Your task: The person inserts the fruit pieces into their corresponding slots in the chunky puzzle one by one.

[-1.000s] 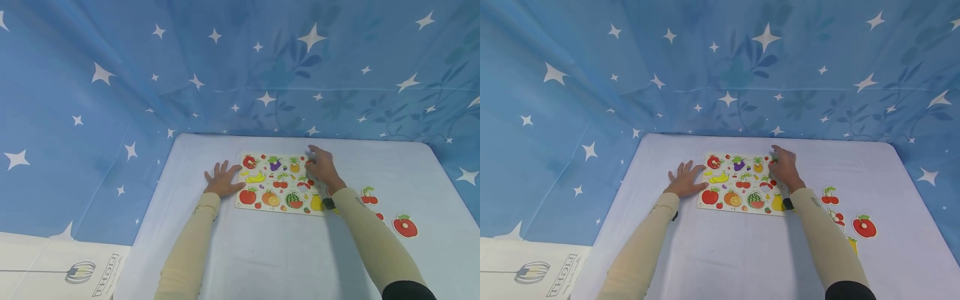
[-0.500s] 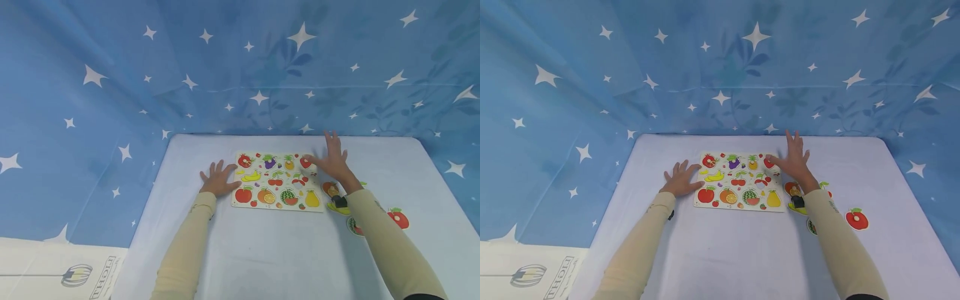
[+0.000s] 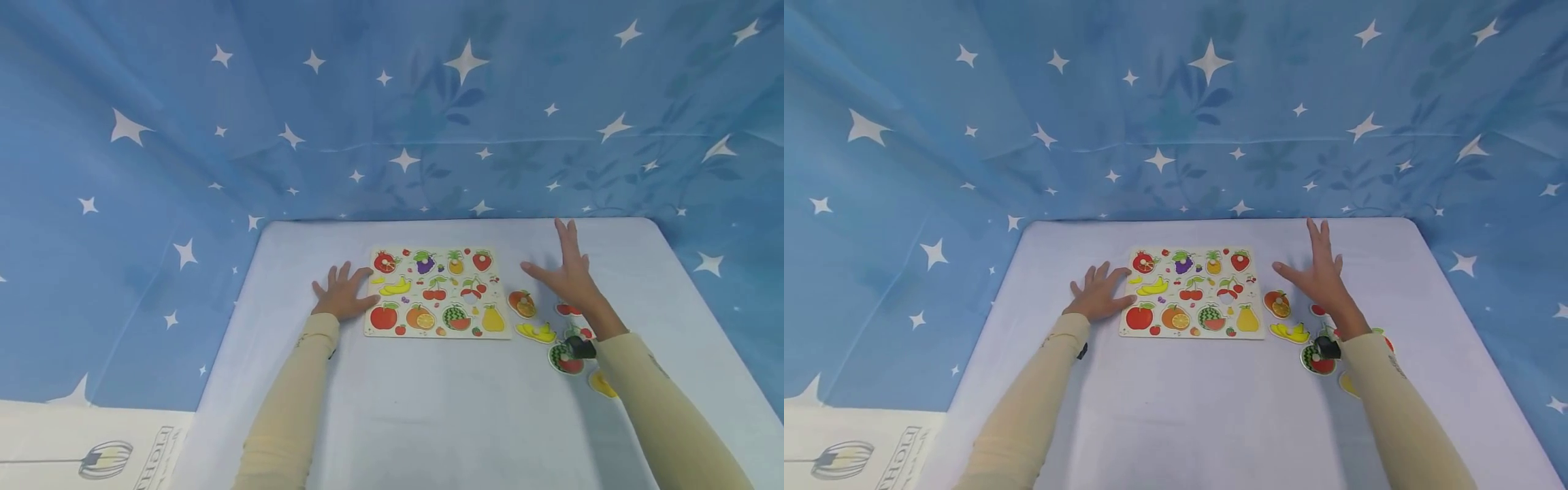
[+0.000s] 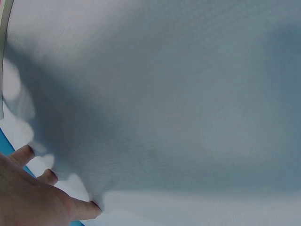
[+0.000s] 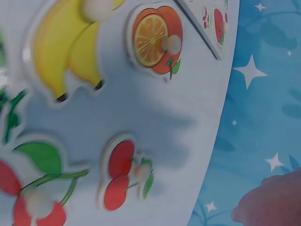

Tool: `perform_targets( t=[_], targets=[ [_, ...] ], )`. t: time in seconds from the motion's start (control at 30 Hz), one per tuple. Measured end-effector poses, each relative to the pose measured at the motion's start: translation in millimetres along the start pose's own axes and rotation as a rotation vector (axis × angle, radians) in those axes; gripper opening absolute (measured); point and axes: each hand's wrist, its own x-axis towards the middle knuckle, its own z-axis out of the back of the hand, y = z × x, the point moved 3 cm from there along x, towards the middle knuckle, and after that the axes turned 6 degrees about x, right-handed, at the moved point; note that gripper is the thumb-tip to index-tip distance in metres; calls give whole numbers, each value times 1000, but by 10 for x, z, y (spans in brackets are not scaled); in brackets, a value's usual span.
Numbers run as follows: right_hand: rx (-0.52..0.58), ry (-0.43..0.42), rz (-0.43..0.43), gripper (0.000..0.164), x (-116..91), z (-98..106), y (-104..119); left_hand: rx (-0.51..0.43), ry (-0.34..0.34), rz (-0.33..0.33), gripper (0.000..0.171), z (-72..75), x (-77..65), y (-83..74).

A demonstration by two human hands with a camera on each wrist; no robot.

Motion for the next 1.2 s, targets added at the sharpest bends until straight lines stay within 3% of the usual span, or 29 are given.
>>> perform_targets(
  t=[0.43,0.63,1.2],
  targets=[
    [9,-4,-114,111,-365,141,-101,-4,26,7,72,95,-95,-52],
    [46,-1,-101,108,-534,173,-163,-12,28,-8,73,89,-88,-54],
    [37,39,-115,101,-870,-72,-339,-23,-2,-16,73,20,-41,-27]
  ],
)
